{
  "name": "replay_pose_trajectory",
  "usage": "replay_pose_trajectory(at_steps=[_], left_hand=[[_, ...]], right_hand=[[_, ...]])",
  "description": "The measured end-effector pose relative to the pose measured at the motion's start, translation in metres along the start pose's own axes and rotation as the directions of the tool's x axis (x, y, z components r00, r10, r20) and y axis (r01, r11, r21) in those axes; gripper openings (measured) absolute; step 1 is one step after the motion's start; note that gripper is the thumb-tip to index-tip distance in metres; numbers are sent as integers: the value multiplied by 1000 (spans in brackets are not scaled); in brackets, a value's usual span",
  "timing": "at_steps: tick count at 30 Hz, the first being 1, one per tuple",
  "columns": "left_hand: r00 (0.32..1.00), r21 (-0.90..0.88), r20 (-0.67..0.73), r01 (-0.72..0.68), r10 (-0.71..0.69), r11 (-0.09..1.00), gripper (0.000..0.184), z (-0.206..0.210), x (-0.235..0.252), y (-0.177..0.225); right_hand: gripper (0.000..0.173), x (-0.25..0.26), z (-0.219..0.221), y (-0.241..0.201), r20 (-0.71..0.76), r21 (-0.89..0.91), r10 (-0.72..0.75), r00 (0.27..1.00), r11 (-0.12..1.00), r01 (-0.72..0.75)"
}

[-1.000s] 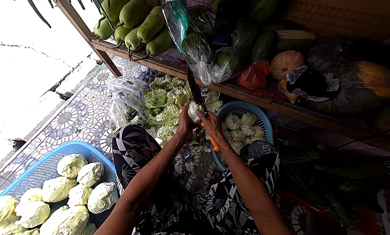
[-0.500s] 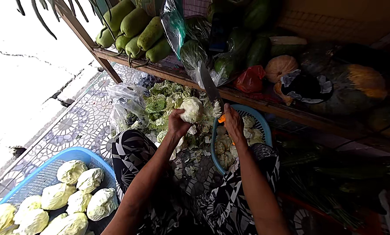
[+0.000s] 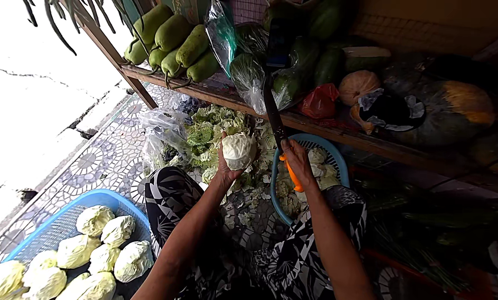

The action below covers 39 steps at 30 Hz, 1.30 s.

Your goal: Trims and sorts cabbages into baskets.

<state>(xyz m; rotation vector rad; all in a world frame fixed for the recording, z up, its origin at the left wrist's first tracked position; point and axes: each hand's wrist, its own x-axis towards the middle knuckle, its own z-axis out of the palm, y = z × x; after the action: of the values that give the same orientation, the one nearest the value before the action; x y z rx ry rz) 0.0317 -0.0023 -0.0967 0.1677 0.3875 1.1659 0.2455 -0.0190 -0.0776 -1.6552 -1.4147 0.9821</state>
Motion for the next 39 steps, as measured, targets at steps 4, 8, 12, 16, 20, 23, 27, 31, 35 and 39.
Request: replay_pose_trajectory(at_steps=[4,8,12,16,20,23,27,31,35,39], left_hand=[[968,78,240,49,-66,996,98,-5,-3,2],[936,77,341,66,-89,995,92,-6,-5,5],[989,138,140,33,-53,990,85,-2,-5,5],[994,188,-108,49,-29,981,76,8,-2,-7],[982,264,-184,82,-33,961,44,20,-6,-14],[998,393,-60,47,-25,918,30,29,-9,-16],[987,785,122,-159,102,598,71,18,-3,-22],[727,795,606,-574,325,-199,96,5,-2,-29],[354,393,915,-674,194,-626,83,-3,1,-30],[198,236,970,-614,142,-754,55,-8,-1,-32]], right_hand=[[51,-4,5,7,51,-130,67,996,990,-60],[66,-5,5,22,82,-477,261,962,857,-192],[75,-12,22,72,-52,-527,516,855,713,-462],[68,-26,34,128,-298,-310,631,716,646,-698],[69,-22,30,128,-480,-220,524,703,704,-675],[58,6,-16,80,-683,-180,198,703,887,-425],[47,66,-112,41,-797,-383,-157,583,878,-288],[72,114,-182,50,-615,-573,-148,774,759,-309],[55,131,-215,67,-564,-599,-122,817,742,-302],[41,122,-213,38,-656,-524,-134,743,790,-320]])
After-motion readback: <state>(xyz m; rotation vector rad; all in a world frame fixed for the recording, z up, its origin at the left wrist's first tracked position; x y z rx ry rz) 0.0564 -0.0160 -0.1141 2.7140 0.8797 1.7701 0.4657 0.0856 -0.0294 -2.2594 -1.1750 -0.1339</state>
